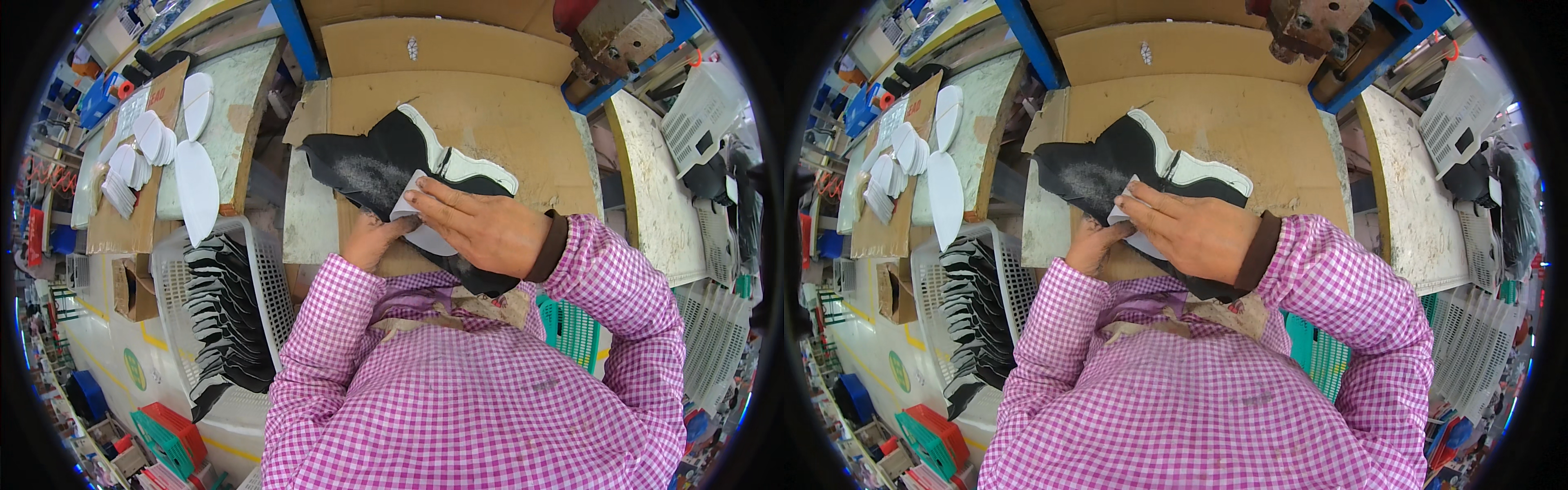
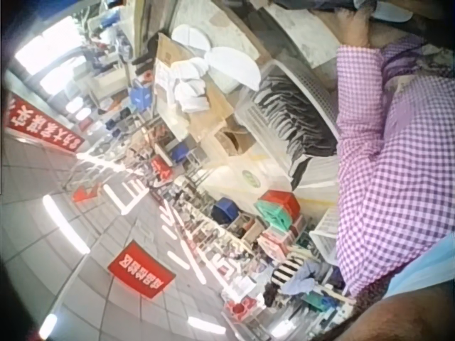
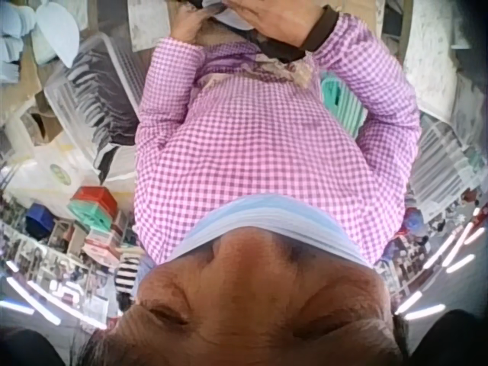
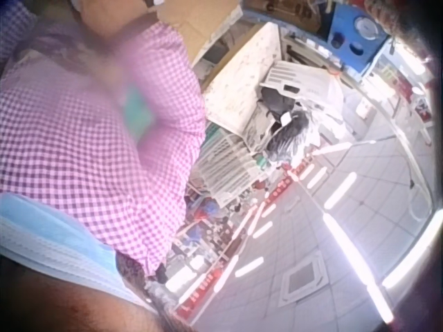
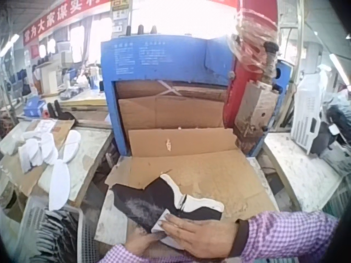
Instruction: The person places white plastic sheets under a vertical cutting machine and presses down to cut them into smaller pieces. They repeatedly pick up sheets, position them under the cutter, and place the cut pieces on the table.
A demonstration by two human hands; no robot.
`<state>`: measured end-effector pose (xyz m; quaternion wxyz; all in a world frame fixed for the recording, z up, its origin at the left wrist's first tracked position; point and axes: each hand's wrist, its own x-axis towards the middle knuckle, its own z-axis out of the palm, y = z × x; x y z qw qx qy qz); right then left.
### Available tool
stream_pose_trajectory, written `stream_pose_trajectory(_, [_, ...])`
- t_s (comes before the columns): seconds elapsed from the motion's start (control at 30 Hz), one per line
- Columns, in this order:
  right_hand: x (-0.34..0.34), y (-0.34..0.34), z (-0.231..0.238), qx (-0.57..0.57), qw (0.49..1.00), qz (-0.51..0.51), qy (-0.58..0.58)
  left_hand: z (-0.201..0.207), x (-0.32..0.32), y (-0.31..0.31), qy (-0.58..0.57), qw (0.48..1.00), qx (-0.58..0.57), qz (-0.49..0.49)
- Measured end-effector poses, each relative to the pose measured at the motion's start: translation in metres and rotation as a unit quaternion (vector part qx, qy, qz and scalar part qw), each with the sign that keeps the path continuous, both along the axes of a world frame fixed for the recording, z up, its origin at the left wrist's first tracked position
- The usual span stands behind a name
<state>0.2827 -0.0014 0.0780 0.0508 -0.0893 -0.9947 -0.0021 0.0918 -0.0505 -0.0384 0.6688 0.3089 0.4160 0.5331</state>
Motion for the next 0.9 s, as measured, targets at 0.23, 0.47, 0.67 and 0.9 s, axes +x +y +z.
stream_pose_trajectory(0.23, [-0.016, 0.016, 0.002, 0.031, 0.999, 0.036, -0.022, 0.004, 0.005, 0.008, 0.318, 0.934, 0.148, 0.066])
stream_pose_trajectory(0.47, [-0.033, 0.022, -0.004, 0.022, 0.998, 0.038, -0.044, -0.01, 0.006, 0.016, 0.369, 0.908, 0.19, 0.057])
stream_pose_trajectory(0.67, [-0.029, 0.024, -0.001, 0.068, 0.993, 0.025, -0.092, -0.01, 0.006, 0.021, 0.367, 0.894, 0.229, 0.12])
stream_pose_trajectory(0.9, [0.034, 0.027, 0.044, -0.042, 0.991, -0.124, 0.039, -0.008, -0.026, 0.017, -0.006, 0.984, -0.008, 0.177])
